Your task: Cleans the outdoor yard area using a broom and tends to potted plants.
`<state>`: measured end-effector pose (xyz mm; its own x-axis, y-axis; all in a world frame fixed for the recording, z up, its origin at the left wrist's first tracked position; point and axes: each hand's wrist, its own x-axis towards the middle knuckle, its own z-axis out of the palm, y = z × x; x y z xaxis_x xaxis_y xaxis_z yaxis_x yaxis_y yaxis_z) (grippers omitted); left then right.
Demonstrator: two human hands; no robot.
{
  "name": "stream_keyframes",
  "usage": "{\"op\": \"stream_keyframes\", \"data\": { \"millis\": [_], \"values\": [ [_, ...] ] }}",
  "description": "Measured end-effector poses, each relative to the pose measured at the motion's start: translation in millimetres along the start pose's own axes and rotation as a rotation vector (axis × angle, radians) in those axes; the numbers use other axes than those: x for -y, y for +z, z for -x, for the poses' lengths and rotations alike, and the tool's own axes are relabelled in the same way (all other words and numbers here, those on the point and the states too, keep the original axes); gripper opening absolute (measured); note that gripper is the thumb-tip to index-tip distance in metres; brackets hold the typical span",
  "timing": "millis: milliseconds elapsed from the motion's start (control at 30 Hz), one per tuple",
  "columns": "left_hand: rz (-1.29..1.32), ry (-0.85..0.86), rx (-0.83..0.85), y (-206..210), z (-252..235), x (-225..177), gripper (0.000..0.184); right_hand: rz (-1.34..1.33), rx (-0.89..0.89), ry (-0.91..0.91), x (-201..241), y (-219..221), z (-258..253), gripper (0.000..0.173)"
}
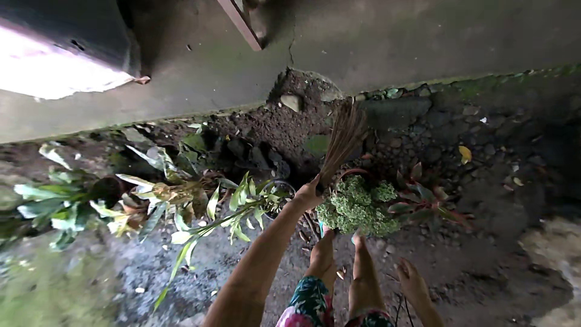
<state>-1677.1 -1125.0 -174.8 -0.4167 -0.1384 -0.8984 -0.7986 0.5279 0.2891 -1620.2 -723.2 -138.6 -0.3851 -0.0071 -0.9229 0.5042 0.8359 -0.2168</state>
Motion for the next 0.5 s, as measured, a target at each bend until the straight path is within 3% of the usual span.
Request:
{"op": "stream_keyframes", "data": {
  "millis": [67, 167, 233, 400, 500],
  "values": [
    [0.095, 0.043, 0.057, -19, 30, 30, 0.1, -0.009, -0.017, -0.02, 4, -5, 3, 0.044],
    [0.033, 0.059, 0.103, -48, 88, 86, 0.096, 0.012, -0.009, -0.038, 2, -10, 10, 0.045],
    [0.116, 0.028, 0.086, -46, 123, 104, 0.097, 0.066, 0.008, -0.064, 12, -10, 15, 0.045],
    [0.73, 0.0, -0.093, 6, 155, 102, 0.095, -0.086, 0.115, -0.336, 84, 22, 25, 0.038],
    [0.965, -0.006, -0.206, 32, 160, 78, 0.087, -0.268, 0.42, -0.362, 151, 56, 31, 0.044]
  ]
}}
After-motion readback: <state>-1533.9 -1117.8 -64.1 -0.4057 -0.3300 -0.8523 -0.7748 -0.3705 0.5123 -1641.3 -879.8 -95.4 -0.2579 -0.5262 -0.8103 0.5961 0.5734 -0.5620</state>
